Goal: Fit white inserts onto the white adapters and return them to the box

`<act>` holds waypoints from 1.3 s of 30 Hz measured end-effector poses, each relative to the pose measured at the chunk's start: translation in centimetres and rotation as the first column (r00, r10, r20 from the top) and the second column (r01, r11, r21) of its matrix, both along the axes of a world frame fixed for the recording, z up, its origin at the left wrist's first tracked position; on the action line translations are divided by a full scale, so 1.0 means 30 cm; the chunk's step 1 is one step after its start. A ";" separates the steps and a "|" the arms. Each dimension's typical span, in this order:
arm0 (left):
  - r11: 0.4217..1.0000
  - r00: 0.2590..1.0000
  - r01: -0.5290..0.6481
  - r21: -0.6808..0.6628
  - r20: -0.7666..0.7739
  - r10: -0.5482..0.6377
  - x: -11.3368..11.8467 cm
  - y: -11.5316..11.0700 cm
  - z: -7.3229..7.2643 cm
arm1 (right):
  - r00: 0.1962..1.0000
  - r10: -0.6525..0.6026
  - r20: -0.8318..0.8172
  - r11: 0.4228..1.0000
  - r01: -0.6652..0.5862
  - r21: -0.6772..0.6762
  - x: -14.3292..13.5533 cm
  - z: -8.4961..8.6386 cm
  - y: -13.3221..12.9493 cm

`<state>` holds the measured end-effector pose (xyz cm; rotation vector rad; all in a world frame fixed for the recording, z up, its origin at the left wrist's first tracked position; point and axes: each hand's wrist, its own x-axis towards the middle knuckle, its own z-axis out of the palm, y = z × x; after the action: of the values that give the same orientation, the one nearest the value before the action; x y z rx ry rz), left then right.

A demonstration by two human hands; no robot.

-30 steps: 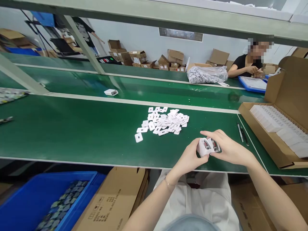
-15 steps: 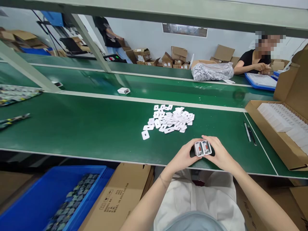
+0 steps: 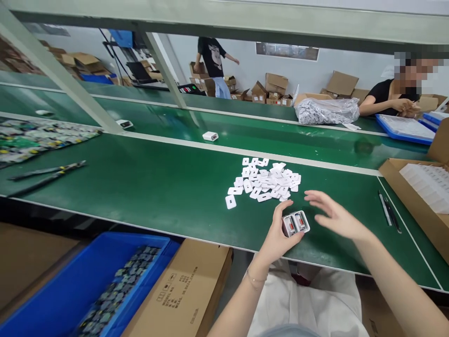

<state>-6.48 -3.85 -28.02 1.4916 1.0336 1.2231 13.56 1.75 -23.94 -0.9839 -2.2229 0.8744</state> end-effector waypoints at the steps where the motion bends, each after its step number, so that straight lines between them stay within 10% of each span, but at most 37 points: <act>1: 1.000 1.000 -0.001 -0.002 0.005 0.001 0.001 -0.001 0.000 | 0.994 -0.054 0.091 0.994 0.045 0.096 0.000 0.013 0.051; 5: 1.000 1.000 -0.013 0.020 -0.023 0.013 0.013 -0.008 0.004 | 0.900 -0.194 0.391 0.933 0.046 0.357 -0.084 0.024 0.216; 13: 0.970 0.966 -0.241 0.010 -0.090 0.241 -0.074 -0.087 0.011 | 0.809 -0.135 0.573 0.927 -0.101 0.361 -0.242 0.010 0.364; 19: 0.945 0.979 0.057 -0.323 0.205 0.011 -0.050 -0.121 0.023 | 0.792 -0.132 0.596 0.922 -0.123 0.367 -0.215 0.014 0.397; 31: 0.932 0.963 0.266 -0.247 0.029 -0.267 -0.084 -0.005 0.062 | 0.922 -0.058 0.382 0.962 -0.051 0.269 -0.182 0.004 0.367; 39: 0.925 0.984 0.179 -0.336 0.055 -0.170 -0.066 -0.011 0.074 | 0.996 -0.084 0.016 0.995 0.083 0.061 -0.164 0.072 0.287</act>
<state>-8.47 -4.20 -25.81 1.2635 1.0132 0.8833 8.64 10.35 -21.78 -1.0528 -2.1939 0.7592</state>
